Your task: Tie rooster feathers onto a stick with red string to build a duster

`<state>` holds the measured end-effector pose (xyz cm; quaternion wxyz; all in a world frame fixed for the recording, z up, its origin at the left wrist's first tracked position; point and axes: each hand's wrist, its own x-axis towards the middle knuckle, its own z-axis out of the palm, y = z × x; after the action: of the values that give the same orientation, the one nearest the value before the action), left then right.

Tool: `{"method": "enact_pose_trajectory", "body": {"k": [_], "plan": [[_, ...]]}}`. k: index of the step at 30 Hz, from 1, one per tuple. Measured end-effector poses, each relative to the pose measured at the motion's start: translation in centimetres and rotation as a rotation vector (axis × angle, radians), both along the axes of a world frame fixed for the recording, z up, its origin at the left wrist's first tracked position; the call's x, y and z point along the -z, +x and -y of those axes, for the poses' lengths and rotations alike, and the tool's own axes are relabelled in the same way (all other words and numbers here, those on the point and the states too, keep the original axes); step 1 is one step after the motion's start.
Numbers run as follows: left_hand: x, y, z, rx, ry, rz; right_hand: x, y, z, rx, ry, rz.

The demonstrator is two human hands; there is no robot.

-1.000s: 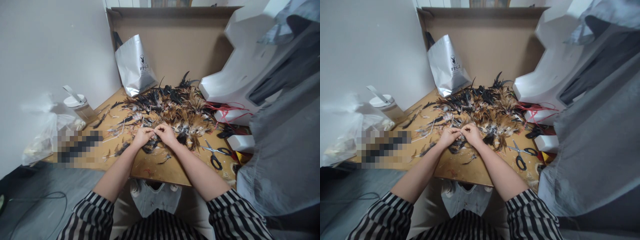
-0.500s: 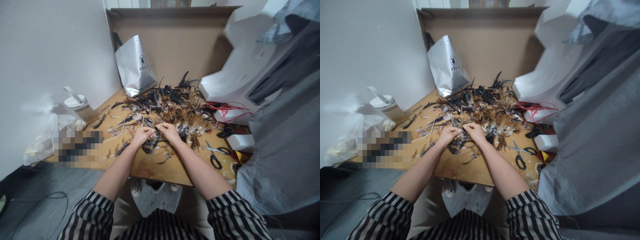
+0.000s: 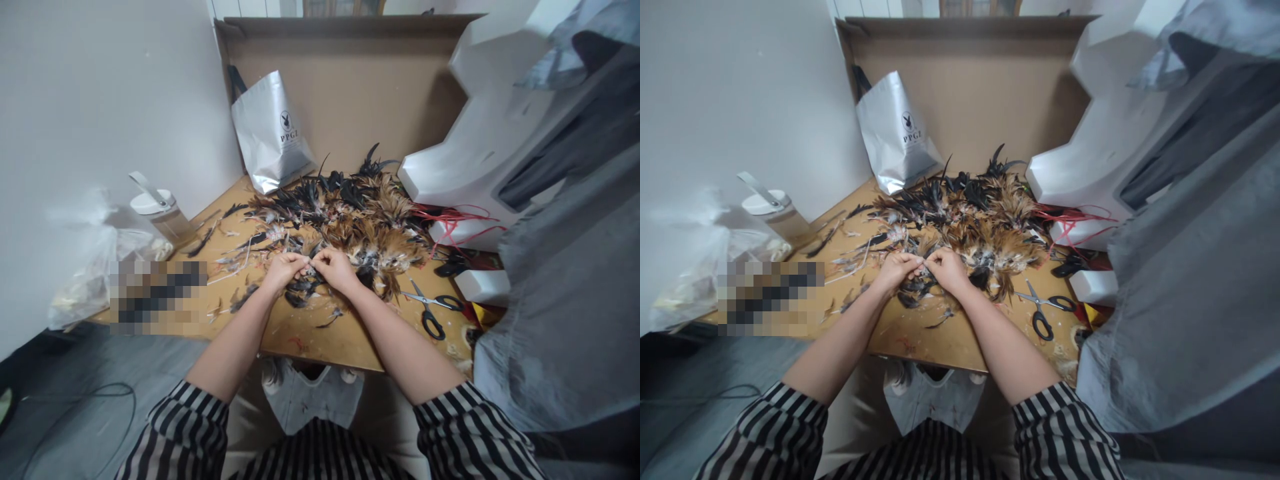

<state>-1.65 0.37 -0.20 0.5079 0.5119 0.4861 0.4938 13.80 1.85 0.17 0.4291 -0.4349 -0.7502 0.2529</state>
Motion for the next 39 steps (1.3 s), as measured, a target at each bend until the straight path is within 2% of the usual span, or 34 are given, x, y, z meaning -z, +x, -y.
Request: {"method": "enact_pose_trajectory", "body": {"k": [4, 7, 9, 17, 22, 26, 29, 34, 39], "plan": [[0.1, -0.1, -0.1, 0.025, -0.019, 0.056, 0.2, 0.1, -0.1, -0.037, -0.111, -0.077], [0.3, -0.2, -0.2, 0.022, -0.077, 0.114, 0.3, 0.0, 0.0, -0.047, -0.227, -0.165], [0.4, -0.3, -0.3, 0.022, -0.122, 0.148, 0.2, 0.1, 0.1, -0.066, -0.251, -0.182], [0.2, -0.5, -0.3, -0.009, -0.223, 0.238, 0.1, 0.6, -0.2, -0.145, -0.104, -0.106], [0.2, -0.3, -0.3, 0.000, -0.193, 0.192, -0.5, 0.6, 0.3, -0.067, -0.033, -0.210], [0.1, -0.2, -0.2, -0.021, -0.129, 0.094, -0.7, 0.1, 0.8, -0.074, -0.111, -0.286], [0.0, 0.0, 0.1, -0.017, -0.089, 0.029, -0.2, 0.0, 0.6, -0.157, -0.116, -0.182], [-0.3, 0.4, 0.4, 0.004, -0.026, 0.007, 0.2, 0.4, 0.2, -0.198, 0.025, 0.072], [-0.3, 0.3, 0.2, 0.002, 0.021, -0.030, 0.1, 0.7, 0.2, -0.183, 0.037, 0.086]]}}
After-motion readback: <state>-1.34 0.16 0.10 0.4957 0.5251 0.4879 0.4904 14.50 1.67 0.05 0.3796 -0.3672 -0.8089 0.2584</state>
